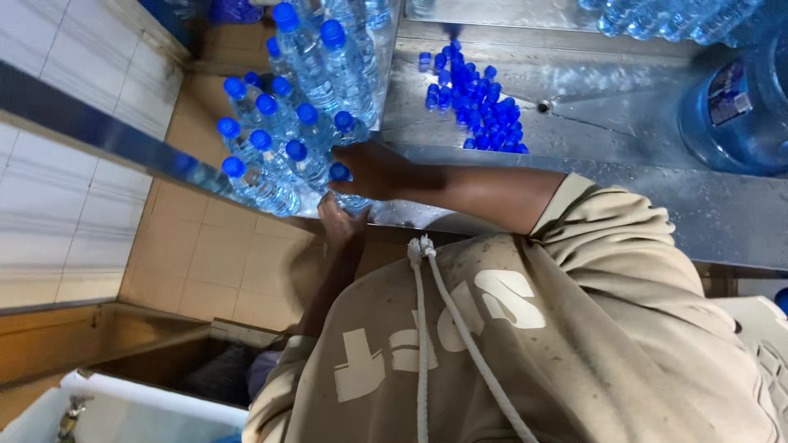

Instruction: The person fills small plastic bottles with water from a dispenser and places them in a large clear plastic bag.

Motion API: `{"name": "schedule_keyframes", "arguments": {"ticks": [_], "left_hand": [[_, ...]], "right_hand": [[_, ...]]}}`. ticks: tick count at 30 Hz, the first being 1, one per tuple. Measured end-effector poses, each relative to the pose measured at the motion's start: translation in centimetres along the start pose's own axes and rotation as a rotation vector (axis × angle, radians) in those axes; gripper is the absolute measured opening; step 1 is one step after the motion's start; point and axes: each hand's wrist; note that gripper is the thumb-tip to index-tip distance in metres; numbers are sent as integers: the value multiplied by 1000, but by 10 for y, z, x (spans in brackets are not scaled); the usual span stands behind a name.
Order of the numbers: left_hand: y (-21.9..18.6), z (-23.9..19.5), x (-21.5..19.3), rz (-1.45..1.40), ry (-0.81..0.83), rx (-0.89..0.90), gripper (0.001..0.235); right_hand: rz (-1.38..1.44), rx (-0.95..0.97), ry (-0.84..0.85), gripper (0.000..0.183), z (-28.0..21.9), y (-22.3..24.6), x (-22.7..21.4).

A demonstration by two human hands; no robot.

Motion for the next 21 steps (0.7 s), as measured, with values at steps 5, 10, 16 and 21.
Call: {"name": "schedule_keyframes", "arguments": {"ticks": [5,10,16,21], "left_hand": [[-17,24,-27,253,-165,137,95],[-24,35,-34,169,-382,519,93],[-29,18,-44,160,-153,130,88],[-38,11,-56,222,-245,270,107]], "right_hand": [[320,106,168,39,-17,-75,-50],[343,503,-267,24,-135,-244,-102],[-116,908,-460,22,-270,-403,-73],[-30,774,-386,45,-248,-371,-82]]}}
Point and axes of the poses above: each hand's wrist, its own z-axis towards the middle knuckle, its own x-axis out of the palm, y = z × x, and after that the axes turned 8 degrees about z, right-handed
